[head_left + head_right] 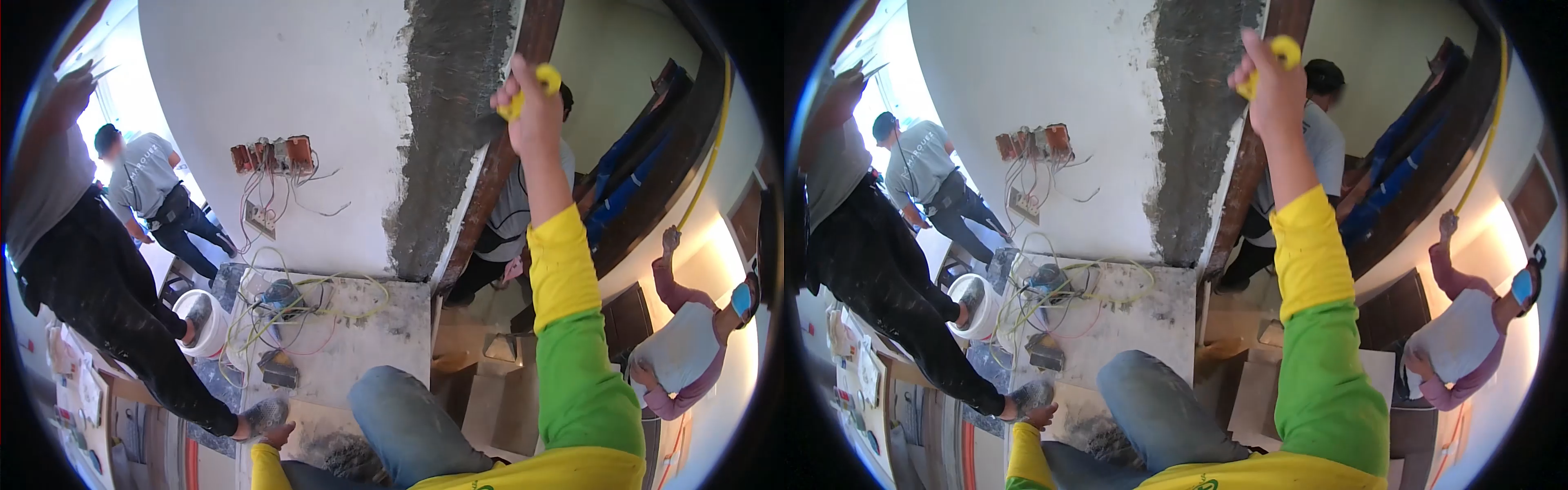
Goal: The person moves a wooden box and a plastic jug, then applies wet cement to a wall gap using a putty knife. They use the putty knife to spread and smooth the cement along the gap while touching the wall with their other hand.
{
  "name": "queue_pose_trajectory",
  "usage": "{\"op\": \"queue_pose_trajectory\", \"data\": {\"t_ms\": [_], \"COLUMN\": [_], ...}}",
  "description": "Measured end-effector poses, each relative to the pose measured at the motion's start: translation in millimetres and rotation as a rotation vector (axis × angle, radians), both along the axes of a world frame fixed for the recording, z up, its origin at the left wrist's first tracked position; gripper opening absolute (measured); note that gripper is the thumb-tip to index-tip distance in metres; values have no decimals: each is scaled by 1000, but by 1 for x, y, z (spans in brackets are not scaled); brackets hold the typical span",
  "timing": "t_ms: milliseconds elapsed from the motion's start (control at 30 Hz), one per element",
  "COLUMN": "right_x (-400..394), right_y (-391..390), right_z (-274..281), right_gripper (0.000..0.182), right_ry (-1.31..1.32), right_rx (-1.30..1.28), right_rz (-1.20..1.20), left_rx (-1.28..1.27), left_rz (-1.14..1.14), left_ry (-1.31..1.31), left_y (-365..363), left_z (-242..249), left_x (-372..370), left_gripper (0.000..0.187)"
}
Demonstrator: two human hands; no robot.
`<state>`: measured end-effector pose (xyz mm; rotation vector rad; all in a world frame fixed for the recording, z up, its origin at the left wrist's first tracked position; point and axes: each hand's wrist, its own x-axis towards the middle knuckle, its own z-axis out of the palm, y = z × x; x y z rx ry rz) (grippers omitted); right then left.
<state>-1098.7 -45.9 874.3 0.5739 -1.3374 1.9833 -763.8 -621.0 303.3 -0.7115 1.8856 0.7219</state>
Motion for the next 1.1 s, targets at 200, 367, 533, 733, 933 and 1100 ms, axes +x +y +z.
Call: {"op": "queue_pose_trajectory", "data": {"t_ms": [200,367,533,733,933,1100], "right_x": [-46,-119,-78,-108,-96,-108], "right_y": [-37,-58,-47,-41,-43,-34], "right_z": [72,3,49,32,45,44], "right_gripper": [21,19,25,20,16,20], "right_ry": [396,0,295,194,192,137], "right_rx": [149,247,51,85,129,-32], "right_rz": [-166,-262,-298,-261,-390,-84], "left_rx": [-89,-70,-41,-98,-120,-99], "left_rz": [-684,-39,-33,-122,132,64], "left_ry": [569,312,297,326,392,322], "left_y": [79,152,163,133,156,146], "left_z": [-54,-31,-16,-55,31,35], "left_x": [6,13,22,-2,-45,-32], "left_gripper": [47,92,75,86,82,81]}}
